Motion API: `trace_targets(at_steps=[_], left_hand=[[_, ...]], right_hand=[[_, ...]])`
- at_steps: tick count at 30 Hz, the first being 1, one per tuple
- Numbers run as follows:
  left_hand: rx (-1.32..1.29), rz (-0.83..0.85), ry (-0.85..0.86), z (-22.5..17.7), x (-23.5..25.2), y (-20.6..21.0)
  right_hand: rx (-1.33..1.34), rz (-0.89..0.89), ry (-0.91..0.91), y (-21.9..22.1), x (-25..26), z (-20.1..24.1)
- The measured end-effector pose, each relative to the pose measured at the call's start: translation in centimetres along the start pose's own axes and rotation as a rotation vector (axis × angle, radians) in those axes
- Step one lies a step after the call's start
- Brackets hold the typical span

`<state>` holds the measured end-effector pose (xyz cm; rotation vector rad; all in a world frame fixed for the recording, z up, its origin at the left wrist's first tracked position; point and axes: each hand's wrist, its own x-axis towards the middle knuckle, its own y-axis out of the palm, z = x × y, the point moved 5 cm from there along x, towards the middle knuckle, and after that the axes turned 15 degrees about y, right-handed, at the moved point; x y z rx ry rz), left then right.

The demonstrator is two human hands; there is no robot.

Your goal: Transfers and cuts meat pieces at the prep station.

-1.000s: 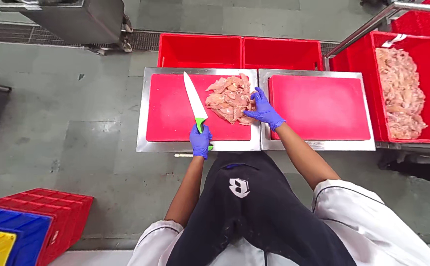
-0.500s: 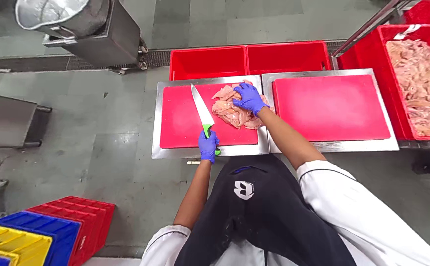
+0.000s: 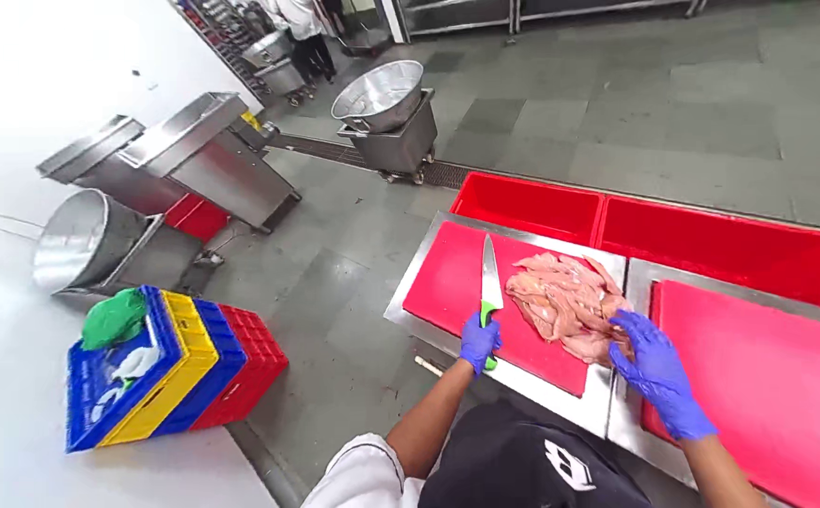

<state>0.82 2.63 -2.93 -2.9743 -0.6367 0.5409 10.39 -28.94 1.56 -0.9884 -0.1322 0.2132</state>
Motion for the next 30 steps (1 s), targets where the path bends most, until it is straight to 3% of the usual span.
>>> trace_targets(at_steps=[2, 5, 10, 13, 15, 17, 19, 21, 23, 28, 30], left_hand=[[0.029, -0.023, 0.000, 0.2, -0.2, 0.2], [0.115, -0.064, -0.001, -0.1, 0.1, 0.7], [0.253, -0.172, 0.042, -0.8, -1.3, 1.4], [0.321, -0.195, 0.093, -0.5, -1.3, 1.9], [0.387, -0.235, 0.128, -0.8, -1.3, 2.2], [0.442, -0.299, 0.136, -1.4, -1.7, 2.8], [0.469, -0.367, 0.108, -1.4, -2.5, 3.1], [0.459, -0.389, 0.083, -1.4, -2.6, 3.6], [0.470, -0.397, 0.059, -1.4, -2.8, 4.0], [0.549, -0.425, 0.041, -2.3, -3.6, 5.4], [0.543, -0.435, 0.043, -2.3, -3.7, 5.6]], right_hand=[[0.012, 0.073, 0.047, -1.4, -1.2, -2.0], [0.066, -0.054, 0.204, -9.1, -1.6, -9.4], [0.012, -0.329, 0.629, -26.2, -5.0, -29.3], [0.023, -0.331, 0.961, -30.9, -9.2, -40.6], [0.031, -0.227, 1.079, -30.9, -10.3, -47.5], [0.057, -0.120, 1.073, -29.7, -9.3, -52.2], [0.198, -0.071, 0.972, -28.6, -8.0, -53.9], [0.512, -0.099, 0.877, -29.0, -6.6, -54.6], [0.647, -0.134, 0.865, -29.7, -6.0, -56.4], [0.236, 0.012, 1.034, -26.1, -6.4, -62.8], [0.173, -0.066, 1.110, -25.2, -6.1, -63.5]])
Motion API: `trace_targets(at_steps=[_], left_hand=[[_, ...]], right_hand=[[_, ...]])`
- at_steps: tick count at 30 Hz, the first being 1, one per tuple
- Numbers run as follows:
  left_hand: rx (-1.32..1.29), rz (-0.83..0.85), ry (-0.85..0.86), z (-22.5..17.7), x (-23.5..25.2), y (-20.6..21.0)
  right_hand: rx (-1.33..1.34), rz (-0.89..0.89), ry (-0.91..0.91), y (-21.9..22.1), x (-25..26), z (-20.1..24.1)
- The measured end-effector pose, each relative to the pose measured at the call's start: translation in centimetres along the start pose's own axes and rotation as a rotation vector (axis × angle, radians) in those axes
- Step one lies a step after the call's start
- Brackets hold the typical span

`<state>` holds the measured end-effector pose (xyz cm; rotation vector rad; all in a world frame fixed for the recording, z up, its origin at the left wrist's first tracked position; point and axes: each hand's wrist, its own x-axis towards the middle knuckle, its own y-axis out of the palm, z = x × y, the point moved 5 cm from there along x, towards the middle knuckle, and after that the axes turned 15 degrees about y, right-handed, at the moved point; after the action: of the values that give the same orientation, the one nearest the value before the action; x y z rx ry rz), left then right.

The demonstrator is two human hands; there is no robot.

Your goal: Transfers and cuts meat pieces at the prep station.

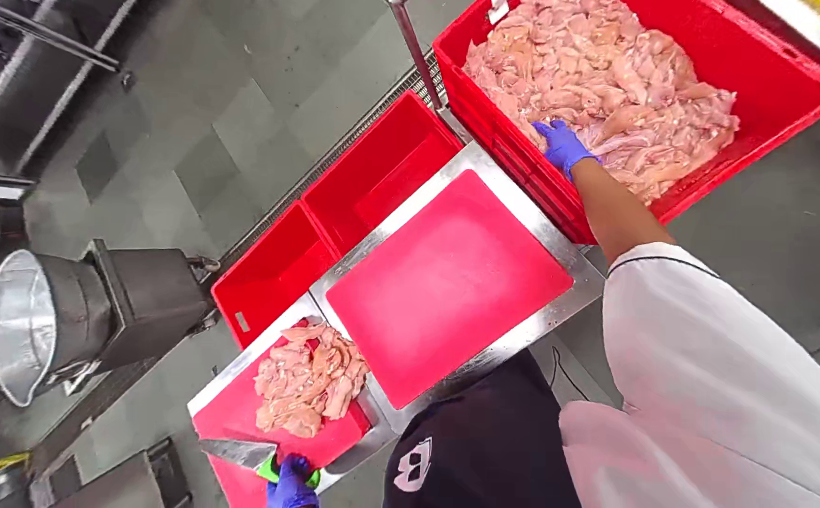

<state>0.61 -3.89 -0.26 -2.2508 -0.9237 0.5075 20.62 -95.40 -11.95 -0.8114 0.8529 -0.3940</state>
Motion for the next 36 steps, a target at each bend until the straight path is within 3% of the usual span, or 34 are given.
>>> trace_targets(at_steps=[5, 15, 18, 24, 30, 33, 34, 36], left_hand=[[0.001, -0.016, -0.018, 1.0, 0.7, -0.3], [-0.041, -0.068, -0.020, 1.8, 1.3, -0.3], [-0.080, -0.080, -0.009, 1.4, 0.8, -0.3], [-0.190, -0.039, 0.037, 1.6, 1.1, -0.3], [-0.255, -0.055, 0.044, 2.8, 1.5, -1.1], [-0.299, 0.019, 0.086, 2.9, 2.9, -0.8], [-0.306, 0.069, 0.097, 2.8, 2.9, -0.4], [-0.331, 0.083, 0.065, 3.0, 1.8, -1.7]], right_hand=[[0.047, -0.032, 0.004, -0.9, 0.3, 0.8], [1.203, 0.034, 0.043, -3.1, -7.0, -0.2], [1.392, -0.010, -0.002, -5.3, -8.1, 0.2], [1.692, 0.022, 0.134, -3.8, -7.2, -2.4], [1.847, -0.061, -0.068, -7.3, -10.2, -0.1], [1.896, -0.106, -0.208, -9.9, -14.3, 2.0], [1.888, -0.092, -0.281, -10.7, -16.6, 2.6], [1.812, 0.115, -0.512, -10.0, -19.1, 5.1]])
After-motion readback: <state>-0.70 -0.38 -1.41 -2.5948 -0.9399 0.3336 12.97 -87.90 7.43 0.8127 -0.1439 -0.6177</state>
